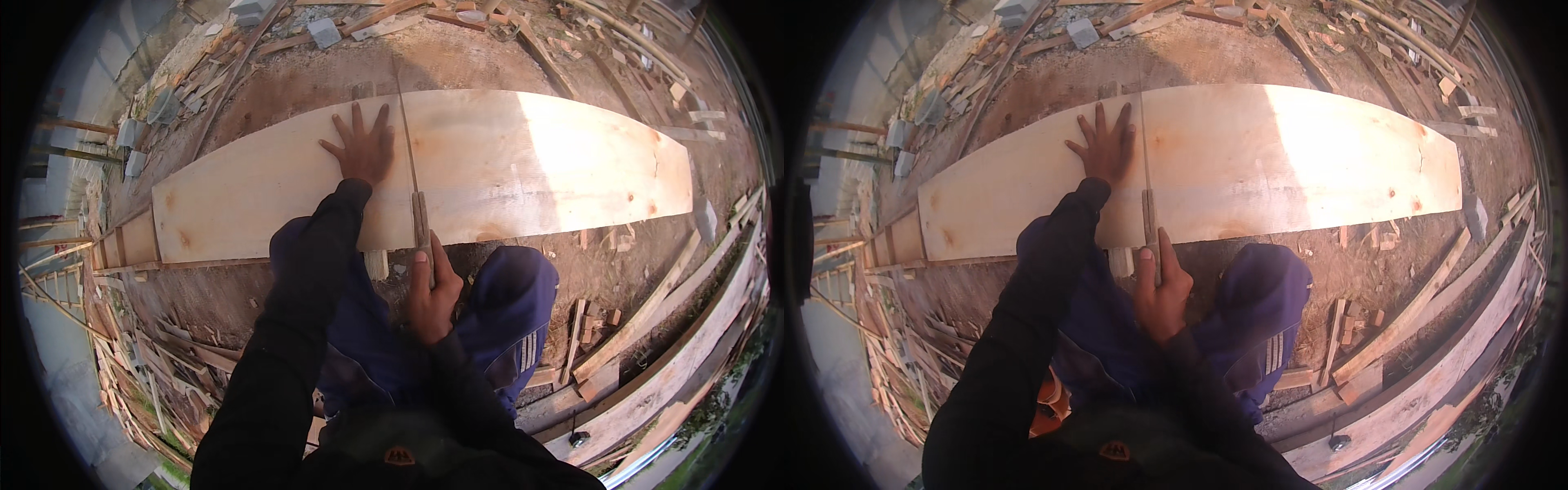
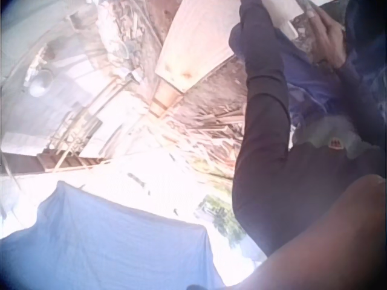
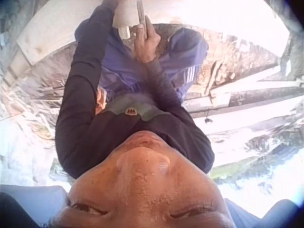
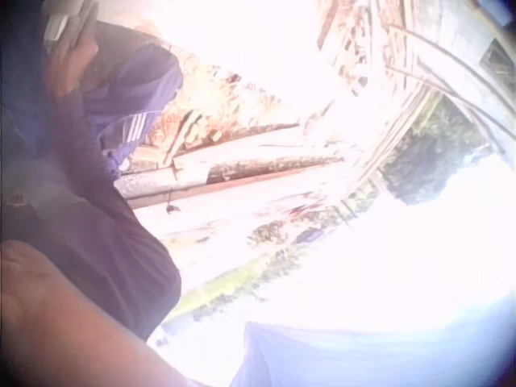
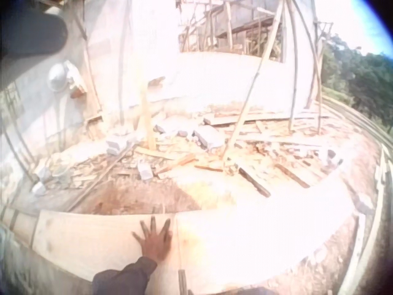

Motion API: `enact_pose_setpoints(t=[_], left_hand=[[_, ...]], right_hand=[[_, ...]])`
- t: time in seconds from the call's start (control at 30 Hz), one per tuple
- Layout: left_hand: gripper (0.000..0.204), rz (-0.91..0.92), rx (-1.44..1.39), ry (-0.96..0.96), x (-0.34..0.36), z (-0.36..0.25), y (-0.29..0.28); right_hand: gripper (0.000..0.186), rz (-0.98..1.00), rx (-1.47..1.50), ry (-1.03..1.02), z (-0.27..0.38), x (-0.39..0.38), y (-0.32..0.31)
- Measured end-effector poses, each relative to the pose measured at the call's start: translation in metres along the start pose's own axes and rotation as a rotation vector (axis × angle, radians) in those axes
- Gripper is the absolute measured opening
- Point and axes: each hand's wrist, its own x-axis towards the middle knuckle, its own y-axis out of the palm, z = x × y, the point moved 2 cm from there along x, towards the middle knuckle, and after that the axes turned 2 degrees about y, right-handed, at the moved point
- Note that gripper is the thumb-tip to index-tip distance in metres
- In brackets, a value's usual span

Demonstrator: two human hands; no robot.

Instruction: The person marks a line on a wooden plank using a pencil and a metal ruler, then uses a hand saw to cut along the marked line. After cutting, the person lifts the plank and places it onto a wooden frame structure.

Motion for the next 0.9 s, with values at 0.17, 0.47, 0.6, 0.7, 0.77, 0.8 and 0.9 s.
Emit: enact_pose_setpoints(t=[0.17,0.47,0.6,0.7,0.77,0.8,0.9], left_hand=[[0.054,-0.029,0.041,0.007,-0.001,0.001,0.002],[0.053,-0.061,0.023,0.023,0.000,0.003,0.007],[0.052,-0.111,0.079,0.041,-0.001,0.008,0.011],[0.052,-0.105,0.075,0.041,0.000,0.006,0.014],[0.052,-0.112,0.101,0.036,-0.001,0.011,0.009],[0.052,-0.124,0.112,0.041,-0.002,0.008,0.010],[0.051,-0.113,0.092,0.039,0.000,0.001,0.010]], right_hand=[[0.045,-0.046,-0.076,-0.183,-0.002,-0.012,-0.004],[0.044,-0.018,-0.021,0.000,0.005,-0.014,-0.008],[0.045,-0.009,-0.035,-0.048,0.004,0.003,-0.001],[0.045,0.023,-0.067,0.060,0.010,0.017,0.011],[0.045,0.054,-0.094,0.069,0.018,-0.006,0.004],[0.045,0.019,-0.076,-0.087,0.015,-0.015,-0.001],[0.045,-0.029,-0.073,-0.117,0.009,-0.009,-0.008]])
